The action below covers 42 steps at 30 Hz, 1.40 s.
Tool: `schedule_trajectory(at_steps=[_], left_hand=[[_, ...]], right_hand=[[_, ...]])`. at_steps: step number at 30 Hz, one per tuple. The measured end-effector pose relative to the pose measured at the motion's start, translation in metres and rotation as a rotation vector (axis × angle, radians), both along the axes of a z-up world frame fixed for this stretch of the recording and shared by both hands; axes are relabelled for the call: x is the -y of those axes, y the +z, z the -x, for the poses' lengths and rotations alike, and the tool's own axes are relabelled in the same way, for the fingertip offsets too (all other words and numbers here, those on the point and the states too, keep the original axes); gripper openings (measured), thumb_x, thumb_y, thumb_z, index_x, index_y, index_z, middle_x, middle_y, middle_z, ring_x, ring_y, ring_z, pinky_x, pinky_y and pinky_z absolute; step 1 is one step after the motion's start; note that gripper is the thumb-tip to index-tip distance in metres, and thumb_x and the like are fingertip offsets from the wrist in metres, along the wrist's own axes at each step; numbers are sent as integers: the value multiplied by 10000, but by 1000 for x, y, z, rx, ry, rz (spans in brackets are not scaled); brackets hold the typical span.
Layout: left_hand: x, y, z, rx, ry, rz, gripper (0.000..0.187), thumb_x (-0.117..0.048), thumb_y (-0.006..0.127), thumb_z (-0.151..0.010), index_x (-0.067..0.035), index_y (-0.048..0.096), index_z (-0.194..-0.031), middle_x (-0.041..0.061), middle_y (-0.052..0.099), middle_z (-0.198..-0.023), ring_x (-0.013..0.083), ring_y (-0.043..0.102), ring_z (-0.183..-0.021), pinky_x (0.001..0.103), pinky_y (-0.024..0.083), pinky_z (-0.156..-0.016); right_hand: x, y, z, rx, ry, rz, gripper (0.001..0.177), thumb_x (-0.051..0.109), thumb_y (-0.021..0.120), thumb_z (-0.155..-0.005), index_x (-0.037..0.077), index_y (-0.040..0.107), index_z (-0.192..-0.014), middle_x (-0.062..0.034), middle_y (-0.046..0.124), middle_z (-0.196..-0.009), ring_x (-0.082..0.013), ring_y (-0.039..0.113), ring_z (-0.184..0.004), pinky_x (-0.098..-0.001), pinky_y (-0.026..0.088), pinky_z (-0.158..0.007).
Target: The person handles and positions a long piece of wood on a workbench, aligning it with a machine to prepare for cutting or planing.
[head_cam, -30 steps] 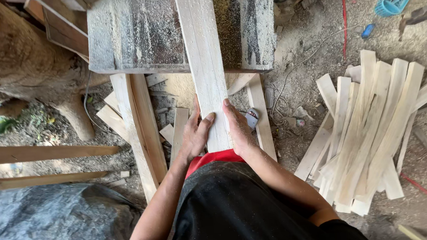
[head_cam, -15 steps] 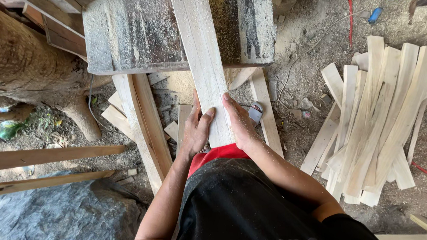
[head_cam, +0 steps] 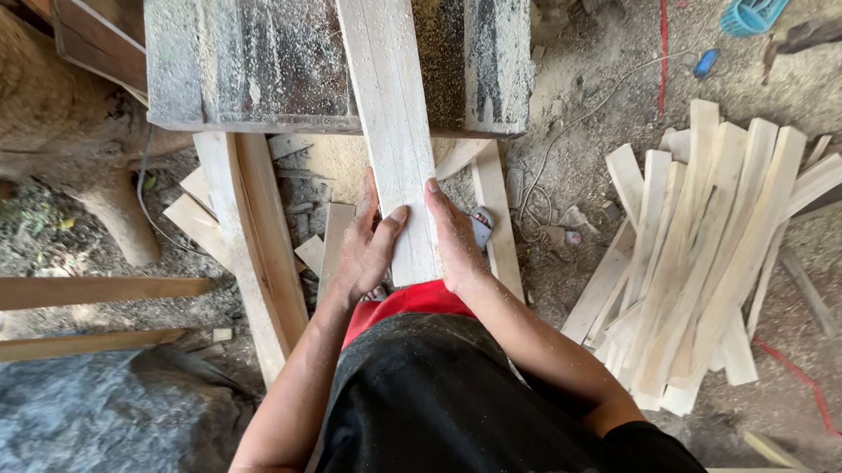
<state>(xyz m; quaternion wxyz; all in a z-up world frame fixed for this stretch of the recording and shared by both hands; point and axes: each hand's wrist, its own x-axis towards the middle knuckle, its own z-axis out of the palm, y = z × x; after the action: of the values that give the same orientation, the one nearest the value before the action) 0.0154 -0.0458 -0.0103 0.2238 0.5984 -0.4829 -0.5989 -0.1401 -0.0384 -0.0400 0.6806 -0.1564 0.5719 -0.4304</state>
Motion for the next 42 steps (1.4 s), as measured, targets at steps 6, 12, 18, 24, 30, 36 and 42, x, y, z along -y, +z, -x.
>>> schedule_trajectory(at_steps=[6,12,18,24,30,36,42], left_hand=[[2,-6,-4,-28,12,16,951,-489,519,-898,-132,54,-1647,253,513,-1505,327,645,-1261,388,474,-1074],[5,-15,-8,-63,19,40,958,-485,526,-914,-101,40,-1646,265,436,-1563,325,595,-1320,382,457,-1099],[7,-17,-6,-54,17,43,964,-510,521,-910,-124,29,-1645,249,421,-1581,328,601,-1315,389,452,-1104],[14,-2,-1,1,5,-34,959,-525,481,-877,-205,12,-1650,233,503,-1517,338,702,-1154,410,510,-1027],[11,-8,-2,-59,22,56,951,-514,503,-909,-159,30,-1654,250,526,-1510,324,687,-1193,405,510,-1040],[15,-4,1,0,-2,42,964,-510,479,-885,-139,29,-1652,231,625,-1408,294,737,-1075,393,537,-980],[20,4,3,24,-8,18,972,-530,463,-870,-161,15,-1649,222,688,-1303,284,765,-956,401,565,-925]], right_hand=[[1,-2,-3,-8,21,14,917,622,611,-895,24,392,-1555,-199,525,-1497,-281,538,-1353,-403,472,-1085],[5,-4,-5,-39,43,-7,953,651,592,-883,-7,381,-1539,-226,529,-1472,-295,553,-1344,-420,503,-1067],[6,-5,-5,-32,41,-7,960,653,595,-886,-13,369,-1538,-238,534,-1456,-303,552,-1347,-419,506,-1061],[11,-6,-4,-17,41,-1,964,638,611,-872,6,350,-1551,-237,515,-1473,-300,543,-1358,-416,507,-1074],[13,-8,-1,5,32,44,940,624,627,-890,-11,383,-1539,-224,513,-1510,-283,538,-1374,-396,495,-1090],[17,-3,-1,-22,33,40,913,619,624,-892,-6,419,-1525,-212,536,-1491,-266,556,-1347,-396,498,-1076],[20,-2,0,-26,33,36,918,637,634,-872,-11,472,-1502,-205,566,-1477,-261,571,-1334,-387,498,-1071]])
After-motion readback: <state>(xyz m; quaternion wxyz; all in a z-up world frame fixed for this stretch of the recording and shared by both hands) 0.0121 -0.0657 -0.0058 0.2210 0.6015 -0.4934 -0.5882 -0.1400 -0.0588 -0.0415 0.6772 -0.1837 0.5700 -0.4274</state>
